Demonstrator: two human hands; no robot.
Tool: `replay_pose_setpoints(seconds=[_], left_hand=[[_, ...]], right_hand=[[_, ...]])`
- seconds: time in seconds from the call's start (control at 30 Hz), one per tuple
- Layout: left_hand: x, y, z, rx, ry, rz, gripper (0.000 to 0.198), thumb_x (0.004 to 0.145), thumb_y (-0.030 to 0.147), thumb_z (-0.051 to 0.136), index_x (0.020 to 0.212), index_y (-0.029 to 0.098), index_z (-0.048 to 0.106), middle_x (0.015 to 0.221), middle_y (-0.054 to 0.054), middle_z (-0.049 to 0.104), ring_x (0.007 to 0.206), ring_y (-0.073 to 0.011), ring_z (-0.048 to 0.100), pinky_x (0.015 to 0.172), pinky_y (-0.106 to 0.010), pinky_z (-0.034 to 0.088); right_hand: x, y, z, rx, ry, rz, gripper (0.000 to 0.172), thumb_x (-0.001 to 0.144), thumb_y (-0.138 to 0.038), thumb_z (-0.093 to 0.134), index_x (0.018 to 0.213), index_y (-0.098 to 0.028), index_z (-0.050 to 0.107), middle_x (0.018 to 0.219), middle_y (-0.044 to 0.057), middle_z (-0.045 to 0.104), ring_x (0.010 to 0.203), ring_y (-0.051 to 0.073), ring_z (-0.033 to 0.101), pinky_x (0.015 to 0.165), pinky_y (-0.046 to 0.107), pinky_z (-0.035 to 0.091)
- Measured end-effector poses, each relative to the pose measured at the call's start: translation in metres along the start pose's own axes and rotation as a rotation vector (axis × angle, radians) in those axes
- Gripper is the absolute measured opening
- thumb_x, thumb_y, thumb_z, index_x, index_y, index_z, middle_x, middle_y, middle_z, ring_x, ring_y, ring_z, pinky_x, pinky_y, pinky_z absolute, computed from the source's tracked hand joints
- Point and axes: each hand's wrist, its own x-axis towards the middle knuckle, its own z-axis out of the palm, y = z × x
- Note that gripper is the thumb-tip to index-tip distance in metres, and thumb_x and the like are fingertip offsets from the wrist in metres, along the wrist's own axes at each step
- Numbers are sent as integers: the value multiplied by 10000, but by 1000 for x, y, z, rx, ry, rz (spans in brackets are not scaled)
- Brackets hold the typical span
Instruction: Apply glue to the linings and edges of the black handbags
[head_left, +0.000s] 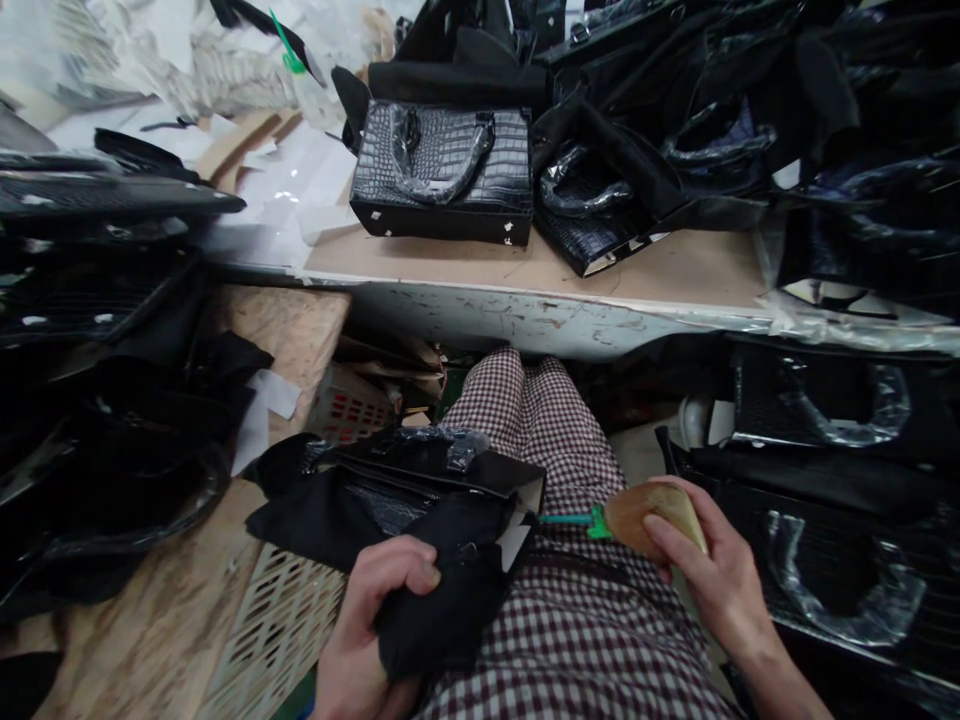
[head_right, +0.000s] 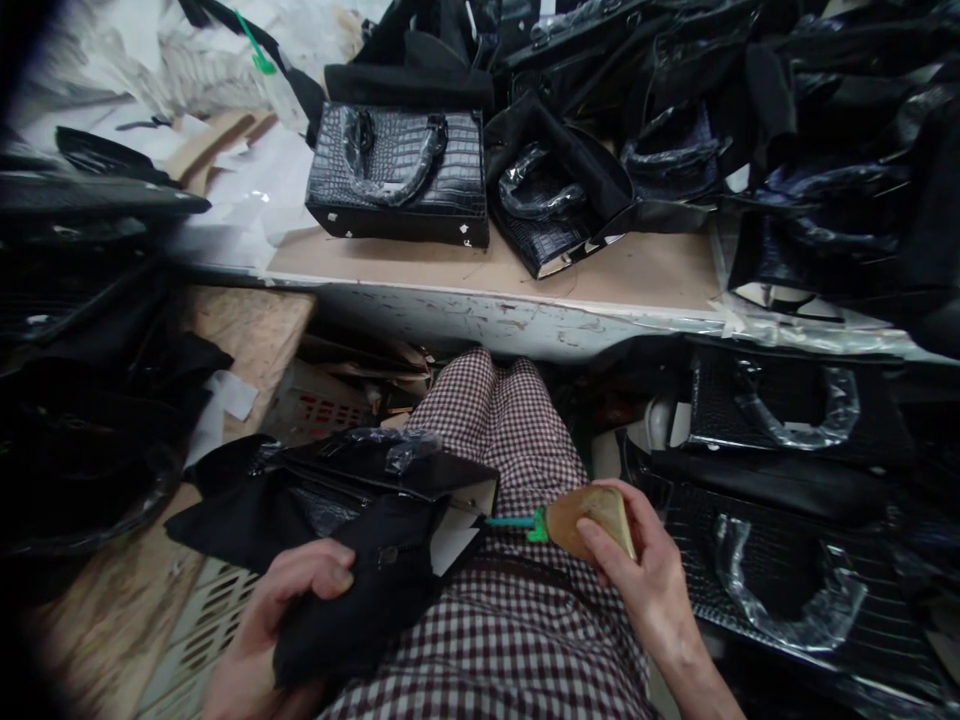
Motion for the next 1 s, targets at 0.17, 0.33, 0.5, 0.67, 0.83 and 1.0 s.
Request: replay_pose_setpoints(seconds=[0.17, 0.33, 0.5, 0.67, 0.83, 1.0], left_hand=[[-10, -8, -4, -19, -25, -55, 123, 751, 232, 826, 833, 255, 736, 903, 1, 688, 848, -131, 664, 785, -141, 537], [-7, -6, -1, -32, 6, -73, 140, 709, 236, 855, 800, 249, 750, 869, -9, 696, 803, -144, 669, 741, -159, 548], [0, 3, 8, -42, 114, -108, 161, 684, 332, 873, 723, 230, 755, 809, -33, 686, 754, -168, 661, 683, -196, 550], [1, 6, 13, -92, 174, -133, 184, 671, 352, 880, 692, 223, 751, 785, -33, 676, 741, -162, 647, 676, -187, 536], [-6, -2, 4, -85, 62, -157, 129, 691, 234, 858, 778, 248, 763, 872, -23, 692, 825, -157, 661, 753, -180, 540], [-5, 0, 7, -30, 82, -110, 114, 701, 224, 834, 769, 241, 744, 858, -23, 688, 808, -165, 655, 735, -199, 536]], right_hand=[[-8, 2, 9, -173, 53, -200, 451, 795, -511, 730, 1139, -240, 623, 1062, 60, 685, 904, 279, 669, 807, 389, 570], [-11, 18, 13, -226, 116, -346, 427, 830, -474, 725, 1173, -249, 608, 1158, 83, 652, 1000, 294, 644, 896, 433, 530], [-12, 18, 12, -146, 205, -296, 457, 793, -484, 743, 1152, -230, 619, 1114, 90, 661, 938, 292, 663, 840, 416, 558], [-11, 1, 16, -76, 146, -135, 481, 728, -516, 749, 1084, -210, 645, 1023, 87, 694, 801, 273, 678, 639, 347, 590], [-12, -9, 16, 44, 74, 110, 577, 729, -565, 760, 1142, -192, 608, 786, 24, 682, 424, 168, 539, 406, 303, 494], [-21, -13, 15, 214, -19, 197, 547, 750, -555, 775, 1123, -188, 615, 729, 11, 670, 417, 157, 516, 392, 281, 439]])
